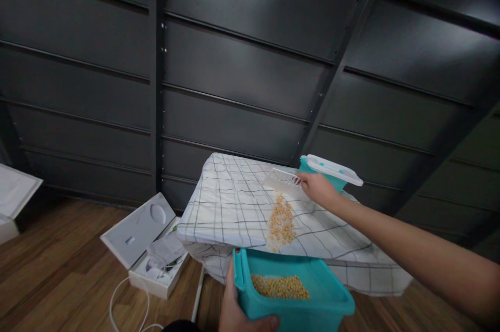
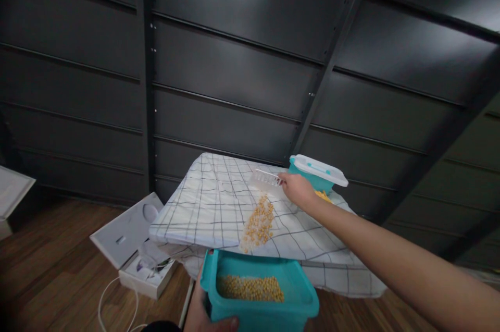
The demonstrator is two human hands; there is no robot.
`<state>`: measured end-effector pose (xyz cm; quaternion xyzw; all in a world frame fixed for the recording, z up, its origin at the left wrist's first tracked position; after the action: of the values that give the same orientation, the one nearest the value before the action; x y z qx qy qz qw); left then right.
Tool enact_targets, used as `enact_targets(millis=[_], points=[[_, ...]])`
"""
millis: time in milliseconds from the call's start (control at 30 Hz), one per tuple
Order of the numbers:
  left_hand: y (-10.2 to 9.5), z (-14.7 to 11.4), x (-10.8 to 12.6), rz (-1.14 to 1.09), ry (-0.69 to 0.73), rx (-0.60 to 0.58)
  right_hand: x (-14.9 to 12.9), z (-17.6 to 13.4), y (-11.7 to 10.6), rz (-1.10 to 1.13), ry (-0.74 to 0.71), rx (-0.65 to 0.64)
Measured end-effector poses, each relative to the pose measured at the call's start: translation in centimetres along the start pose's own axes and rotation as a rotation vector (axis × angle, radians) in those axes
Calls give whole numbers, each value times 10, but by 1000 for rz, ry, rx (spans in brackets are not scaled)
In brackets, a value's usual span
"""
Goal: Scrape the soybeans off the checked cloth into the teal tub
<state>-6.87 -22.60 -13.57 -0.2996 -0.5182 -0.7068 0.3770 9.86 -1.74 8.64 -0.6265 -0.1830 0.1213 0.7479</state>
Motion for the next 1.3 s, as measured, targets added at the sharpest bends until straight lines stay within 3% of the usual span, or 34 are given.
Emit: enact_targets(millis=[233,467,733,1067,1300], points=[[-9,-5,7,174,14,90,-23,-51,-15,16,-87,-9],[-12,-8,2,174,6,121,-36,-83,-25,60,-140,21],[-2,-13,9,232,48,189,-51,-90,-32,28,-119,-10],[-1,-13,13,251,3,109,-72,-100,-43,93,-119,-116],[2,-15,11,365,66,229,-74,-108,-54,173,-71,-189]])
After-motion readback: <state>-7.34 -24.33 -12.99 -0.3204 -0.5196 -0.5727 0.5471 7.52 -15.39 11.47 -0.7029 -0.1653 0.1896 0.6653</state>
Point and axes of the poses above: each hand's wrist, its own z-axis towards the middle knuckle, its own y-axis out of the palm, x = y × z, the point moved 8 cm from there along z, towards the middle knuckle, and after that the axes turned 14 degrees about -x, right-handed, at the moved point
